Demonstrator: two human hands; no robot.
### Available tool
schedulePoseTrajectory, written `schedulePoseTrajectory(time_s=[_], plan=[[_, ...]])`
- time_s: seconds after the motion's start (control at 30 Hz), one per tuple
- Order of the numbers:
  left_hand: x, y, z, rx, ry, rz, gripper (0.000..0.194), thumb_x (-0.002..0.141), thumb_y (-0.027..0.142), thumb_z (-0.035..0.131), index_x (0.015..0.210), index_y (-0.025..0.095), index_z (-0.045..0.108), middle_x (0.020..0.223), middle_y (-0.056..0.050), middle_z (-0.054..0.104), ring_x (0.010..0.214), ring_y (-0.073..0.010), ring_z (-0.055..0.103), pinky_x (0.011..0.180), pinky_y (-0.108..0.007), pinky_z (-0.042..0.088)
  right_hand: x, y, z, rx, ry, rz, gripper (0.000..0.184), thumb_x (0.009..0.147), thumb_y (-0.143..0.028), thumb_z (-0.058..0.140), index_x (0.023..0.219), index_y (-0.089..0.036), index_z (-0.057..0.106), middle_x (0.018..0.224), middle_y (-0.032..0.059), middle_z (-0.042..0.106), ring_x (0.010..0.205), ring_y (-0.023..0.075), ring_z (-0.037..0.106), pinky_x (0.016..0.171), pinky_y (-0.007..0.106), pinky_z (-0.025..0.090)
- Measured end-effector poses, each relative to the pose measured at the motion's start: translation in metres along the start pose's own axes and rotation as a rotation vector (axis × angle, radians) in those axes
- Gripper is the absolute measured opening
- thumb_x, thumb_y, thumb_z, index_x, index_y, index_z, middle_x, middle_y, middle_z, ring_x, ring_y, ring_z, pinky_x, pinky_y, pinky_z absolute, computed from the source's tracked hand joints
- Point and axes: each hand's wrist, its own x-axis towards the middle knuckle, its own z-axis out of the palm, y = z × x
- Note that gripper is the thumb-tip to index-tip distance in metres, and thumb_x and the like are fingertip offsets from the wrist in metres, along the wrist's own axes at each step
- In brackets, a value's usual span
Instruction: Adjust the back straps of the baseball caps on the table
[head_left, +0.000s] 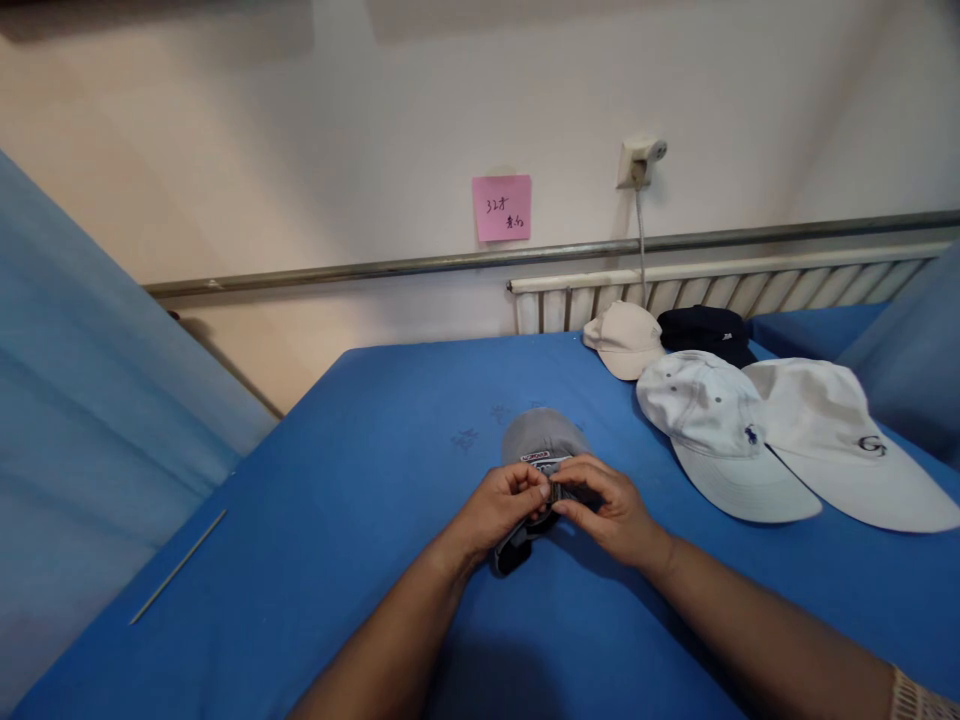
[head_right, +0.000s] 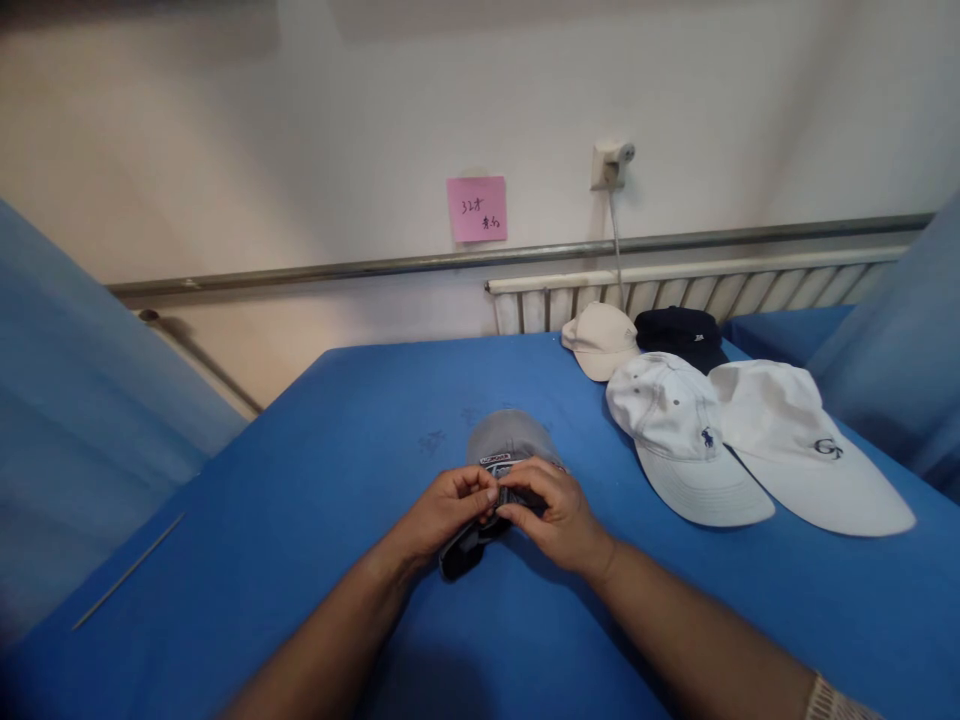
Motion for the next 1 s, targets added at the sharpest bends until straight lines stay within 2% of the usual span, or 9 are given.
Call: schedulePoseTrajectory(time_s=[0.37, 0.63, 0.73, 0.87, 1.0], plan=[[-0.002, 0.002, -0.004, -0.057, -0.039, -0.045, 0.032, 0.071, 0.041, 0.077, 0.073, 0.013, 0.061, 0.057, 0.004, 0.051, 0.051, -0.0067, 0.044, 0.052, -0.021, 0.034, 0.0, 0.0, -0.002, -0.014, -0.043, -0.029, 0.024, 0.085, -0.026, 0.068, 0.11, -0.027, 0.066, 0.098, 0.0056, 0.066, 0.092, 0.0212, 0.064, 0.081, 0.038, 0.052], [-0.002, 0.004, -0.006, -0.125, -0.111, -0.035, 0.034, 0.071, 0.043, 0.077, 0.071, 0.013, 0.06, 0.058, 0.003, 0.052, 0.053, -0.0074, 0.046, 0.054, -0.021, 0.035, -0.002, 0.001, 0.001, 0.006, 0.012, 0.047, 0.021, 0.084, -0.025, 0.069, 0.105, -0.025, 0.064, 0.096, 0.005, 0.067, 0.088, 0.0195, 0.063, 0.077, 0.034, 0.053], [-0.002, 0.004, -0.005, -0.121, -0.099, -0.038, 0.035, 0.07, 0.043, 0.078, 0.073, 0.013, 0.06, 0.061, 0.002, 0.054, 0.055, -0.0073, 0.047, 0.055, -0.021, 0.035, -0.001, 0.001, -0.001, -0.036, 0.031, 0.012, 0.019, 0.083, -0.025, 0.07, 0.101, -0.024, 0.063, 0.096, 0.0048, 0.066, 0.089, 0.0197, 0.063, 0.077, 0.034, 0.052], [-0.002, 0.003, -0.004, -0.104, -0.08, -0.039, 0.035, 0.071, 0.043, 0.078, 0.077, 0.013, 0.061, 0.065, 0.001, 0.057, 0.057, -0.0075, 0.049, 0.056, -0.021, 0.036, 0.0, -0.002, -0.007, -0.178, -0.012, -0.033, 0.019, 0.084, -0.021, 0.068, 0.102, -0.025, 0.064, 0.095, 0.0053, 0.063, 0.09, 0.0203, 0.061, 0.077, 0.034, 0.05], [-0.003, 0.002, -0.003, -0.077, -0.082, -0.041, 0.034, 0.072, 0.043, 0.077, 0.079, 0.013, 0.062, 0.063, 0.001, 0.057, 0.057, -0.0075, 0.049, 0.056, -0.021, 0.036, 0.0, -0.007, -0.009, -0.165, -0.102, 0.035, 0.014, 0.084, -0.016, 0.064, 0.095, -0.024, 0.064, 0.084, 0.0019, 0.063, 0.076, 0.0166, 0.059, 0.068, 0.03, 0.048]])
